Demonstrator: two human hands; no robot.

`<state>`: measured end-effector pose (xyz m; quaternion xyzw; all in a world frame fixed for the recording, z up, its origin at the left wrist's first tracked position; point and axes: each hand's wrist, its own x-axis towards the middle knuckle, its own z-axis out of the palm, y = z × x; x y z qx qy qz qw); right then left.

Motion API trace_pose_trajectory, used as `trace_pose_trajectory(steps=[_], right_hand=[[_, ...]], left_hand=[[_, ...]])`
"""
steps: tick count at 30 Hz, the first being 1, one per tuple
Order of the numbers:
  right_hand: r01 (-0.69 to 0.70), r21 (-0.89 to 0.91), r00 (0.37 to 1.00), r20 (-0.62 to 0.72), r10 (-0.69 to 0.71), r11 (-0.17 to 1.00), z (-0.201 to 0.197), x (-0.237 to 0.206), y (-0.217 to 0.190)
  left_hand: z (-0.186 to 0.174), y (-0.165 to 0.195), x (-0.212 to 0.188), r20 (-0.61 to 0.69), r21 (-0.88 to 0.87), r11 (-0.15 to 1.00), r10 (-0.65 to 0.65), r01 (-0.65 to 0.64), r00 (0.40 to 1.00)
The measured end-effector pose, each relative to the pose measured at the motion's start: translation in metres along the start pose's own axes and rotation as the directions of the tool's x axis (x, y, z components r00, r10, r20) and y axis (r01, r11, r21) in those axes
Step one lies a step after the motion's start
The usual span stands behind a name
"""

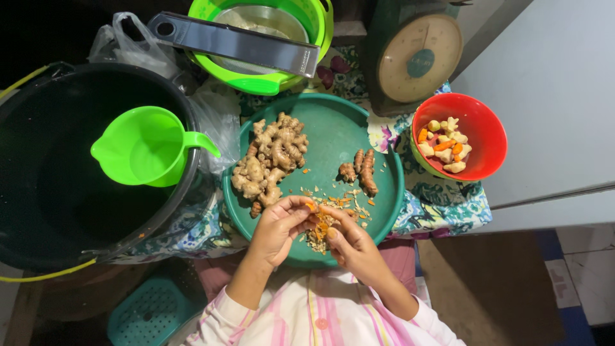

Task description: The person sits at a table and peels turmeric rhizomes with a small knife, holding each piece over a green tray while the peelings fall onto it. Peeled turmeric pieces are placed into a red bowl, and the person works through pieces one at a time.

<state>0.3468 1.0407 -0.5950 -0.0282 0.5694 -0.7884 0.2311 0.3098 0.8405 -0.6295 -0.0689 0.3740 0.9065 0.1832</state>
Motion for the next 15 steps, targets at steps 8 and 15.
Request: trace_pose_trajectory(steps=[8,15], right_hand=[[0.186,-0.520,0.982,0.062,-0.181,0.834,0.011,-0.008,-0.022],[0.365,-0.688,0.901,0.093,-0.423,0.627,0.025,-0.009,-0.037]], left_hand=[[-0.006,0.007,0.007,-0.050,-0.095,0.988,-0.130,0.125,0.990],[-0.010,0.003,0.008,-0.028,-0.112,0.982,-0.159,0.155,0.987]])
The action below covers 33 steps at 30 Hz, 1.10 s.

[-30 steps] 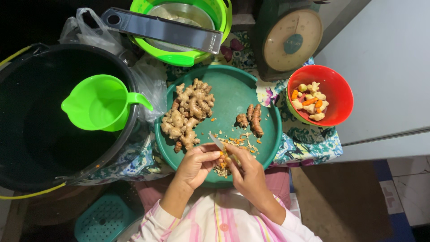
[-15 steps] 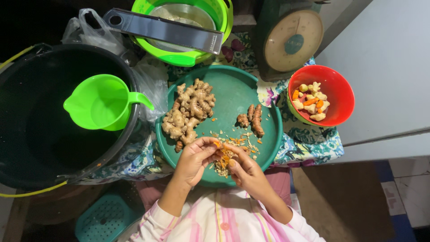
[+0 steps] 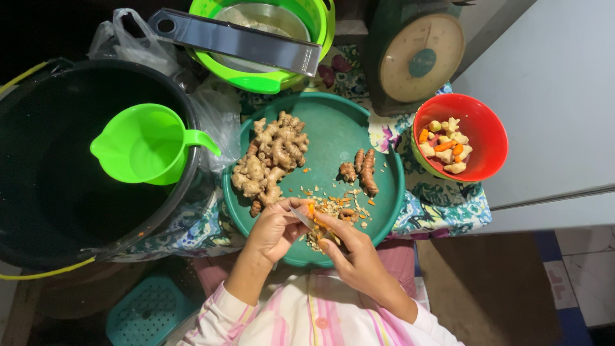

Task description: The person sits at a table and peels turmeric rhizomes with a small knife, holding each piece over a green tray while the peelings fall onto it. Peeled turmeric pieces are placed into a red bowl, and the person works through pieces one at a time.

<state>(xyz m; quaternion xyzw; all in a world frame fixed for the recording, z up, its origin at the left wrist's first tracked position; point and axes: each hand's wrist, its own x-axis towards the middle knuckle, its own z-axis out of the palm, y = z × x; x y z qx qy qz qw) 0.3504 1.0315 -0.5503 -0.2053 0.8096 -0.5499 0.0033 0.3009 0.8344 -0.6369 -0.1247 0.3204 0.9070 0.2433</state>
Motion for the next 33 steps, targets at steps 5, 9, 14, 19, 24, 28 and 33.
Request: trace_pose_trajectory(steps=[5,9,14,19,24,28,33], right_hand=[[-0.018,-0.101,1.000,-0.025,0.016,0.995,0.002,0.000,-0.003],[-0.075,-0.125,0.996,-0.060,0.068,0.989,0.007,-0.003,0.003],[-0.177,0.184,0.984,0.010,0.178,0.967,0.013,-0.006,0.024],[-0.454,0.794,0.870,0.298,0.393,0.404,0.004,-0.010,0.038],[-0.388,0.611,0.921,0.226,0.318,0.689,-0.001,-0.013,0.031],[-0.255,0.356,0.966,0.123,0.226,0.899,-0.002,-0.015,0.025],[-0.258,0.301,0.966,0.099,0.239,0.918,0.000,-0.016,0.029]], left_hand=[[-0.010,-0.008,0.005,0.004,-0.030,1.000,0.003,-0.003,1.000],[-0.016,-0.017,0.009,-0.066,-0.058,0.998,-0.043,0.039,0.997],[-0.020,-0.025,0.011,0.063,-0.102,0.993,-0.049,0.055,0.997],[-0.016,-0.024,0.009,0.158,-0.208,0.968,-0.109,0.141,0.981],[-0.008,-0.012,0.003,0.141,-0.148,0.983,-0.086,0.107,0.986],[-0.005,-0.009,0.001,0.150,-0.134,0.985,-0.086,0.106,0.985],[-0.010,-0.014,0.005,0.124,-0.114,0.989,-0.076,0.090,0.989]])
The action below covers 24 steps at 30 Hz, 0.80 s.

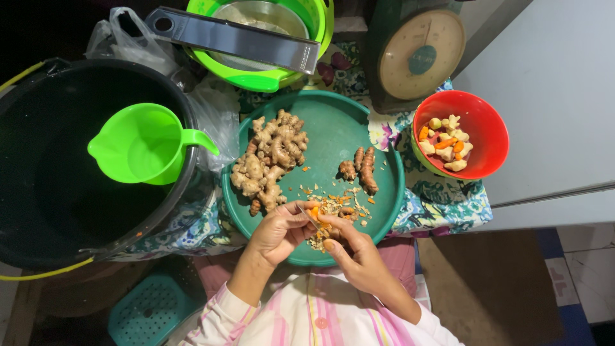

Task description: The person sits at a table and peels turmeric rhizomes with a small knife, holding each piece over a green tray while the peelings fall onto it. Peeled turmeric pieces are placed into a red bowl, and the person works through pieces one at a time.

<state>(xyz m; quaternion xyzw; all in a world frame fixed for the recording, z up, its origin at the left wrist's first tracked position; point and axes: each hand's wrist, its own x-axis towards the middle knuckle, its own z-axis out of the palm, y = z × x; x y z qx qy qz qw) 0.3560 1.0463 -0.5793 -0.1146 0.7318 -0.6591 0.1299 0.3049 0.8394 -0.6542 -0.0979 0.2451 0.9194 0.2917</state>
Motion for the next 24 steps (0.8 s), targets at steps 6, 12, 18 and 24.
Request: trace_pose_trajectory(steps=[6,12,18,24], right_hand=[[-0.164,0.365,0.986,0.020,0.168,0.916,0.001,0.009,0.009],[-0.281,0.565,0.957,0.109,0.267,0.776,-0.008,0.007,0.008],[0.058,-0.041,0.998,0.008,-0.058,0.997,-0.002,0.002,0.000],[0.041,-0.152,0.999,-0.002,-0.042,0.988,-0.004,0.002,-0.009]], left_hand=[[0.001,-0.006,0.003,0.010,-0.035,0.999,-0.017,0.017,1.000],[0.008,0.005,-0.002,-0.060,0.014,0.999,0.038,-0.037,0.998],[0.007,0.006,-0.003,-0.052,0.049,0.998,0.038,-0.036,0.998],[0.001,0.001,0.001,-0.047,0.062,0.998,0.027,-0.024,0.999]])
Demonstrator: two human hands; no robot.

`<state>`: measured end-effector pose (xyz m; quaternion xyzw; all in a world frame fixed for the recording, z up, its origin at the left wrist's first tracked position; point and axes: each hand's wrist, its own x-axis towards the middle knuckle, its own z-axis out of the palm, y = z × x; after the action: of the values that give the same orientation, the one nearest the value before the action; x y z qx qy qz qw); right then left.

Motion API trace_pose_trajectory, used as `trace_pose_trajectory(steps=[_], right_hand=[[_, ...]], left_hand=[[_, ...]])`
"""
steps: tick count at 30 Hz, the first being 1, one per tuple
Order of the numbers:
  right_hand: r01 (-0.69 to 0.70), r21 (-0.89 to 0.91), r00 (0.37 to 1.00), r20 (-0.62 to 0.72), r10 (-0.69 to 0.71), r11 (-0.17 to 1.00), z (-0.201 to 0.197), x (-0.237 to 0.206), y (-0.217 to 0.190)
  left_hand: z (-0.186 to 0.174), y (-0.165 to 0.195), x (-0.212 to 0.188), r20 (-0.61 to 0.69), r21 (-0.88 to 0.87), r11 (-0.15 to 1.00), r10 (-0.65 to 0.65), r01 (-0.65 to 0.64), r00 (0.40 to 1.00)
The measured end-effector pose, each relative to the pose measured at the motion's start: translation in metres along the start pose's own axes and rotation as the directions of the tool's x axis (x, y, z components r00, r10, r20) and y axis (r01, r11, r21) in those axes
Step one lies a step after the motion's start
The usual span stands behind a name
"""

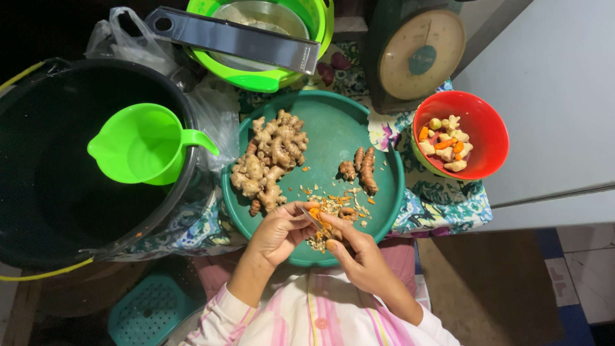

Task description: The person sits at a table and peels turmeric rhizomes with a small knife, holding each piece over a green tray while the peelings fall onto it. Peeled turmeric pieces are placed into a red bowl, and the person works through pieces one at a time.

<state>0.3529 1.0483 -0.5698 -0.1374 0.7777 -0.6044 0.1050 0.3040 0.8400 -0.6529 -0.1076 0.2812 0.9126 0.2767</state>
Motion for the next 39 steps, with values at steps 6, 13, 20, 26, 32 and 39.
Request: trace_pose_trajectory(steps=[6,13,20,26,32,39], right_hand=[[-0.020,0.098,1.000,0.004,0.019,0.995,0.002,0.002,0.005],[-0.032,0.251,0.990,-0.125,0.065,0.967,0.014,0.006,0.021],[-0.330,0.220,0.931,-0.083,0.355,0.918,0.001,0.015,0.035],[-0.057,-0.275,0.978,-0.211,-0.002,0.960,-0.012,0.017,0.056],[-0.072,-0.356,0.977,-0.212,-0.006,0.932,-0.012,0.022,0.043],[-0.180,-0.192,0.980,-0.124,0.158,0.965,-0.011,0.020,0.021]], left_hand=[[-0.004,-0.006,0.002,-0.024,0.037,0.999,-0.003,0.004,1.000],[0.004,-0.011,0.002,-0.014,-0.012,1.000,-0.019,0.018,1.000],[0.007,0.003,-0.006,-0.129,0.039,0.998,0.059,-0.054,0.990],[-0.015,0.009,-0.005,-0.185,0.104,0.984,0.161,-0.144,0.969],[-0.024,-0.014,0.003,-0.250,0.324,0.940,0.197,-0.110,0.948],[-0.012,-0.052,0.015,-0.153,0.390,0.919,0.126,-0.058,0.980]])
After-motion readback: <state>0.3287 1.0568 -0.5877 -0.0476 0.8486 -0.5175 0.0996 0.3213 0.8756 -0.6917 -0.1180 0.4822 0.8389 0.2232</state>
